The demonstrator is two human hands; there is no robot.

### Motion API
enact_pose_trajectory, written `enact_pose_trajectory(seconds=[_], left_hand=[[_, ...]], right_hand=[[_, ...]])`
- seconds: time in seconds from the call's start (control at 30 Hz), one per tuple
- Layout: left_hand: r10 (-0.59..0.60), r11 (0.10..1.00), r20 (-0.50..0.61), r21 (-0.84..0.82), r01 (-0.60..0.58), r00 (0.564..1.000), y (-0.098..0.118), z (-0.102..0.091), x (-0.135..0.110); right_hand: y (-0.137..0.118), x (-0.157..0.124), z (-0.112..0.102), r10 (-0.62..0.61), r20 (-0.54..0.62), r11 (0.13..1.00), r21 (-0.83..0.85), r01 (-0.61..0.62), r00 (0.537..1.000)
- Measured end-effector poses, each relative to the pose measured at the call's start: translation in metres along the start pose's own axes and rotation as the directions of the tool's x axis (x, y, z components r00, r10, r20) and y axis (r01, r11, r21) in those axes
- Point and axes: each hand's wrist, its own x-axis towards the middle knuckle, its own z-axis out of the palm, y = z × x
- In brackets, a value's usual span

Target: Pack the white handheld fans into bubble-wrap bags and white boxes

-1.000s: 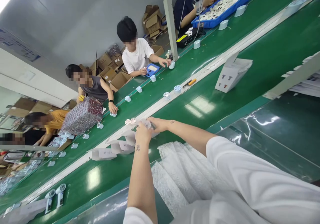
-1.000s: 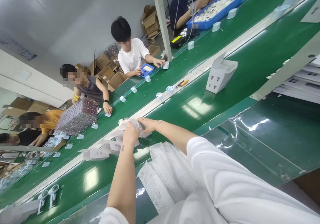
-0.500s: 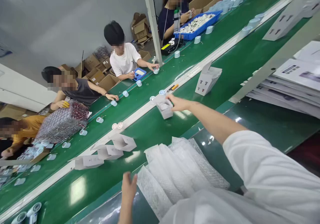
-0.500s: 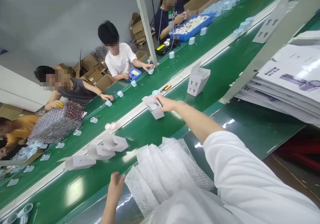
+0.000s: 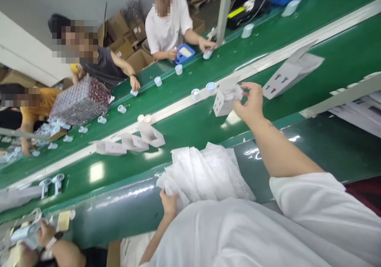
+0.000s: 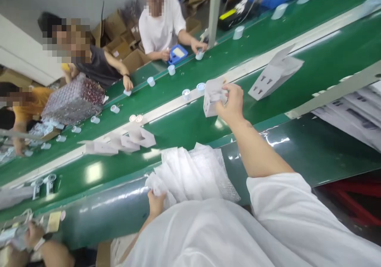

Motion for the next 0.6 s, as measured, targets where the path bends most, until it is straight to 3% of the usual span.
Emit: enact_pose_trajectory(seconds=[0.03,0.07,0.1,0.13,0.17,0.2,0.23,0.3,0.4,0.43,0.5,0.57,0.6], left_hand=[[-0.05,0.998,-0.042,-0.031,0.049,0.998,-0.002,-0.001,-0.002],[-0.104,0.992,-0.088,-0.084,0.097,0.991,-0.002,-0.002,-0.003],[-0.148,0.978,-0.122,-0.165,0.127,0.981,0.0,-0.003,-0.004],[-0.164,0.955,-0.131,-0.269,0.125,0.978,0.004,-0.004,-0.005],[-0.166,0.915,-0.123,-0.389,0.106,0.979,0.011,-0.005,-0.006],[-0.153,0.858,-0.099,-0.507,0.082,0.983,0.018,-0.006,-0.007],[-0.127,0.791,-0.065,-0.608,0.061,0.99,0.024,-0.007,-0.008],[-0.057,0.699,0.014,-0.713,0.051,0.998,0.032,-0.008,-0.01],[-0.102,0.715,0.056,-0.69,0.112,0.993,0.021,-0.012,-0.013],[-0.169,0.758,0.004,-0.639,0.133,0.986,0.012,-0.014,-0.014],[-0.245,0.879,-0.203,-0.46,0.128,0.948,-0.007,-0.018,-0.014],[-0.1,0.98,-0.366,-0.197,0.028,0.925,-0.02,-0.017,-0.013],[0.03,0.997,-0.356,-0.06,-0.055,0.934,-0.023,-0.014,-0.013]], right_hand=[[-0.016,-0.026,0.009,0.028,-0.003,0.998,0.055,-0.028,1.0],[-0.033,-0.057,0.021,0.077,0.128,0.988,0.126,-0.093,0.989],[-0.051,-0.092,0.034,0.094,0.383,0.965,0.191,-0.179,0.919],[-0.068,-0.127,0.049,0.097,0.63,0.929,0.22,-0.297,0.77],[-0.084,-0.162,0.064,0.106,0.813,0.886,0.185,-0.426,0.573],[-0.097,-0.193,0.079,0.142,0.894,0.848,0.112,-0.518,0.426],[-0.107,-0.221,0.093,0.146,0.915,0.845,0.083,-0.528,0.377],[-0.116,-0.257,0.117,0.201,0.925,0.867,-0.015,-0.499,0.322],[-0.111,-0.273,0.134,0.31,0.895,0.9,-0.167,-0.403,0.321],[-0.108,-0.273,0.134,0.33,0.886,0.906,-0.199,-0.374,0.327],[-0.102,-0.273,0.13,0.34,0.879,0.919,-0.235,-0.316,0.334],[-0.099,-0.275,0.124,0.33,0.887,0.933,-0.254,-0.256,0.324],[-0.1,-0.277,0.12,0.323,0.892,0.939,-0.259,-0.227,0.317]])
